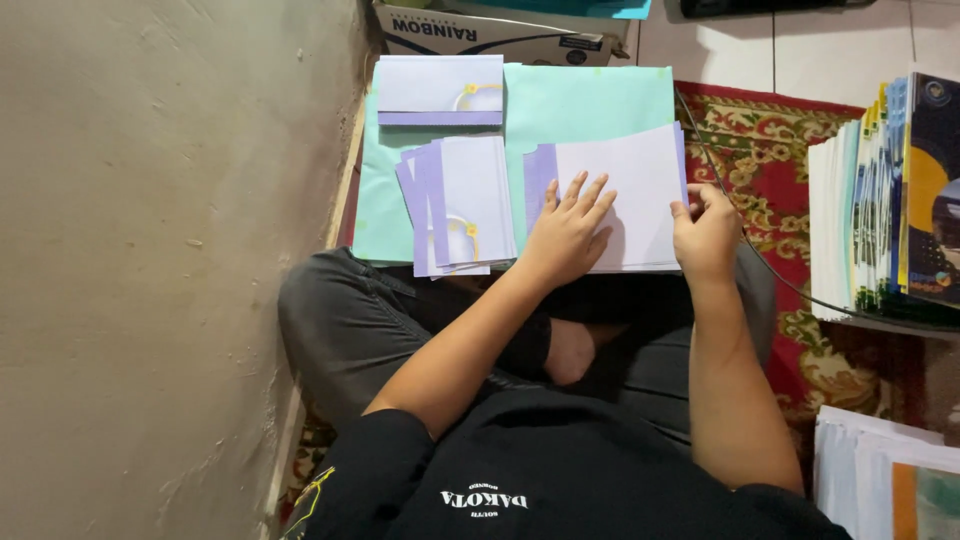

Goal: Folding printed paper sheets into booklets and stacking them on the floor.

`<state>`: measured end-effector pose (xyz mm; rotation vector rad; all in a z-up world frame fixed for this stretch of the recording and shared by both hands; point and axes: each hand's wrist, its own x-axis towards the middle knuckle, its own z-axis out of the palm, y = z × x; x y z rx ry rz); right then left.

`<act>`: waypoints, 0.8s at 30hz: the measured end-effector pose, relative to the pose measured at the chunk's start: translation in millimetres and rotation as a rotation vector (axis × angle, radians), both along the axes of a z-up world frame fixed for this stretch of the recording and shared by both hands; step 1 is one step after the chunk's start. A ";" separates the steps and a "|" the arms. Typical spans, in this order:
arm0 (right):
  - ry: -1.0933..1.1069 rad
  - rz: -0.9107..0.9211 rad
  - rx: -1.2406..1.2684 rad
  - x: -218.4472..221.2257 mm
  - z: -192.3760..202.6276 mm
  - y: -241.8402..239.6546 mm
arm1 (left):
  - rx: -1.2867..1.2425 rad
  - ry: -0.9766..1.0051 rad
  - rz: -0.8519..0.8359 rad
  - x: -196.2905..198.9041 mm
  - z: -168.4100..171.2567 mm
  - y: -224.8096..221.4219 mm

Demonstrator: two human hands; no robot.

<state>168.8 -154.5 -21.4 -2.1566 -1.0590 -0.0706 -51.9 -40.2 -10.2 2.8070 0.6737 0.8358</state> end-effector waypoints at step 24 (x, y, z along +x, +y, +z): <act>0.371 0.466 0.178 -49.6 37.5 3.7 | -0.169 -0.011 0.029 1.3 -8.0 3.7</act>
